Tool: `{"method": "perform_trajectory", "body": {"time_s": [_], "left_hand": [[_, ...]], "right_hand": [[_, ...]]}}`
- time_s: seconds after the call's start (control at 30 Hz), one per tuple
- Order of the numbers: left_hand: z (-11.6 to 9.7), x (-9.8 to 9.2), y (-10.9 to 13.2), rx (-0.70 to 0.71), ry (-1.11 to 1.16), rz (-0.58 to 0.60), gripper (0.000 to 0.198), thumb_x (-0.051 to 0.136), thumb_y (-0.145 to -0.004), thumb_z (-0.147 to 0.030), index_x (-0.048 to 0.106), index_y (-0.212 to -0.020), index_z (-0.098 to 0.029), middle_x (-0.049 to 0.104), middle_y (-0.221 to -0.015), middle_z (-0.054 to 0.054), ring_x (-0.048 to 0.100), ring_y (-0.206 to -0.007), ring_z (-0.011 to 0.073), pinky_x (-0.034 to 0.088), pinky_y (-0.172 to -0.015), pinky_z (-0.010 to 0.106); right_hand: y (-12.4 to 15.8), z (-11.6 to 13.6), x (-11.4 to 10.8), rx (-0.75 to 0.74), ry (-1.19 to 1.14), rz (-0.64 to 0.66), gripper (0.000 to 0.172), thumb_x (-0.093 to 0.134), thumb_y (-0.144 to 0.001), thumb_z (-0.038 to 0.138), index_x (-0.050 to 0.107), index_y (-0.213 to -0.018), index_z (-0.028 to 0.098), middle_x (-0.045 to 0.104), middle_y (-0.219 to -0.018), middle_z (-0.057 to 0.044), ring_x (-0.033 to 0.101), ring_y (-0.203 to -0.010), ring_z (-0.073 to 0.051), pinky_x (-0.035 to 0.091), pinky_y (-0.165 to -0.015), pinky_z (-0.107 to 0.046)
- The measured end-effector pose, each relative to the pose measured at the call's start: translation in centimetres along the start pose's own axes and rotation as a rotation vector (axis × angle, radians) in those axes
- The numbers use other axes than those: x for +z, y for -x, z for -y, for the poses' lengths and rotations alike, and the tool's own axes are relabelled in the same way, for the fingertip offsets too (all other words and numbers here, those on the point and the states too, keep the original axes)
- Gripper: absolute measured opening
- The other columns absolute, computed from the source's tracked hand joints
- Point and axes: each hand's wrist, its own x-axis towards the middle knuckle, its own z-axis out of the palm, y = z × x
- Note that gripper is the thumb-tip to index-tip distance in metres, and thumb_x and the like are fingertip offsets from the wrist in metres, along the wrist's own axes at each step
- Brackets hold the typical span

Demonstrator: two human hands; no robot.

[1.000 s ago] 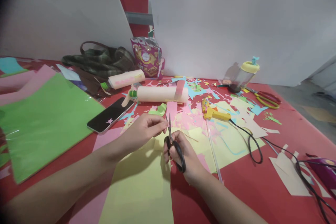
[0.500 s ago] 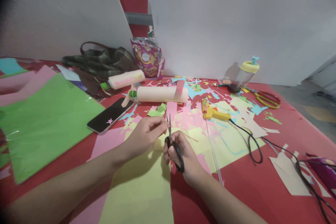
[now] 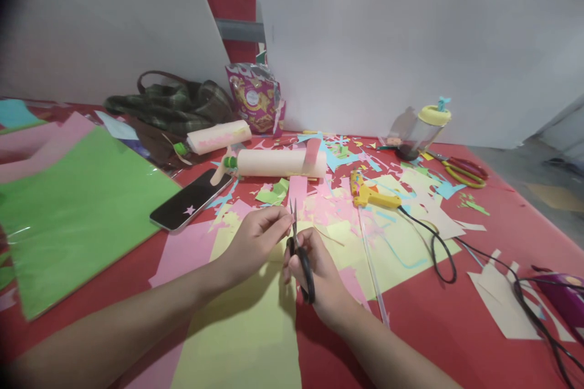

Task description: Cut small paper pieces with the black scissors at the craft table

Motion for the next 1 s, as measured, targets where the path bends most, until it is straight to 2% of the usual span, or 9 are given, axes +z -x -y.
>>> {"method": "perform_trajectory", "body": {"time_s": [0.53,0.77,1.0], "left_hand": [[0.57,0.47,0.43,-0.053,0.136,0.041,0.029,0.034,-0.081,-0.032,0.038,-0.056,-0.016,0.041,-0.040,-0.007,0.043,-0.029,0.0053,0.033,-0.035,0.017],[0.60,0.46,0.36,-0.038,0.097,0.013,0.029,0.036,-0.081,-0.028,0.038,-0.055,-0.016,0.042,-0.039,-0.007,0.044,-0.032,0.0047,0.035,-0.039,0.017],[0.65,0.55,0.45,-0.058,0.145,0.037,0.030,0.034,-0.081,-0.031,0.035,-0.055,-0.017,0.038,-0.038,-0.007,0.041,-0.028,0.0052,0.031,-0.034,0.017]], "right_hand": [[-0.09,0.67,0.62,-0.014,0.053,-0.024,0.028,0.045,-0.074,0.048,0.032,-0.076,0.023,0.035,-0.067,0.003,0.045,-0.050,-0.010,0.040,-0.046,-0.025],[-0.01,0.70,0.55,-0.004,0.093,-0.037,0.028,0.045,-0.074,0.048,0.031,-0.076,0.023,0.038,-0.067,0.003,0.046,-0.052,-0.012,0.042,-0.051,-0.027],[0.00,0.75,0.58,0.003,0.098,-0.041,0.026,0.044,-0.075,0.046,0.032,-0.076,0.023,0.036,-0.068,0.004,0.046,-0.052,-0.010,0.040,-0.052,-0.027]]}}
